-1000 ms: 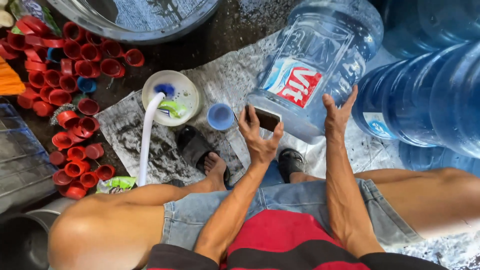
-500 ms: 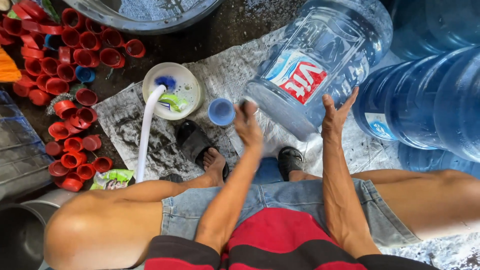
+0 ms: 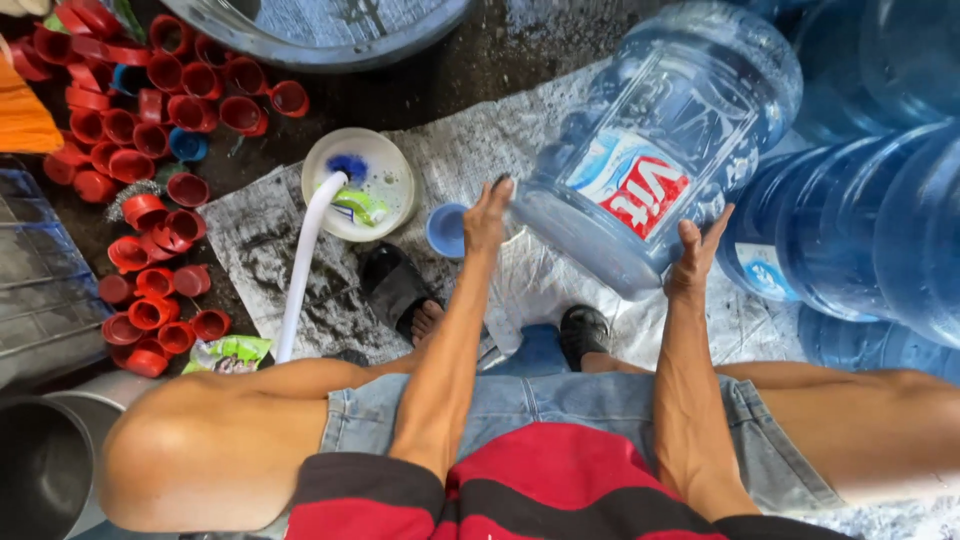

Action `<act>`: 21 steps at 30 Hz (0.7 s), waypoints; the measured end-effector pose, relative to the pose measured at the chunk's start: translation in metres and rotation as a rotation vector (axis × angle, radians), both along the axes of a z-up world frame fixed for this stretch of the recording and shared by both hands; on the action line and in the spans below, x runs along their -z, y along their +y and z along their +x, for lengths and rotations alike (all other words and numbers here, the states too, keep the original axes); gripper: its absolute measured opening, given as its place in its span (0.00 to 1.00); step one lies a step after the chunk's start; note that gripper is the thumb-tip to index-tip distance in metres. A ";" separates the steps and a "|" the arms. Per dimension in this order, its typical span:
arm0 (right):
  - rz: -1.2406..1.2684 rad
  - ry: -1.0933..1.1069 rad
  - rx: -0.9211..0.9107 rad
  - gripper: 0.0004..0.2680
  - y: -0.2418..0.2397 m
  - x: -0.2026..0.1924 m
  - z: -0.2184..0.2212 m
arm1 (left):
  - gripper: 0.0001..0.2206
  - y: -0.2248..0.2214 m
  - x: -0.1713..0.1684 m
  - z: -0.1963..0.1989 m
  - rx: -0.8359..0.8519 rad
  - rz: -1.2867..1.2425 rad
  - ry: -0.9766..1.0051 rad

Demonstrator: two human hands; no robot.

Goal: Scrubbing the exterior of a large plastic water jug with a brush and rinsing it with water.

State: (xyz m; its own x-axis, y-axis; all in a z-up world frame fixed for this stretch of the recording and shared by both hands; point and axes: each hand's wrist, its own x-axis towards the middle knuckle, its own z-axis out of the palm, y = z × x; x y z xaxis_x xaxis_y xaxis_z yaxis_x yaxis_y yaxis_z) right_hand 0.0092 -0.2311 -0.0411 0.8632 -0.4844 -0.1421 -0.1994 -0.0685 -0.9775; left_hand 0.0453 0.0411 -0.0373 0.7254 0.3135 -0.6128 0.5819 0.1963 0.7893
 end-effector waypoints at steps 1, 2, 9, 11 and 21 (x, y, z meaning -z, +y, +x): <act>-0.002 -0.014 0.000 0.33 0.002 -0.007 0.009 | 0.37 -0.009 -0.006 -0.003 0.000 -0.002 -0.014; -0.020 -0.017 -0.009 0.33 0.004 -0.013 0.019 | 0.35 -0.019 -0.010 -0.005 0.058 0.212 -0.249; -0.134 0.079 -0.078 0.32 0.010 -0.040 0.008 | 0.27 -0.011 0.043 0.009 0.099 0.421 -0.543; -0.132 0.067 -0.075 0.32 -0.008 -0.019 0.007 | 0.29 -0.005 0.021 0.020 0.157 0.351 -0.372; -0.052 0.015 -0.079 0.34 -0.009 -0.007 0.008 | 0.30 -0.011 0.041 0.022 0.065 0.135 -0.218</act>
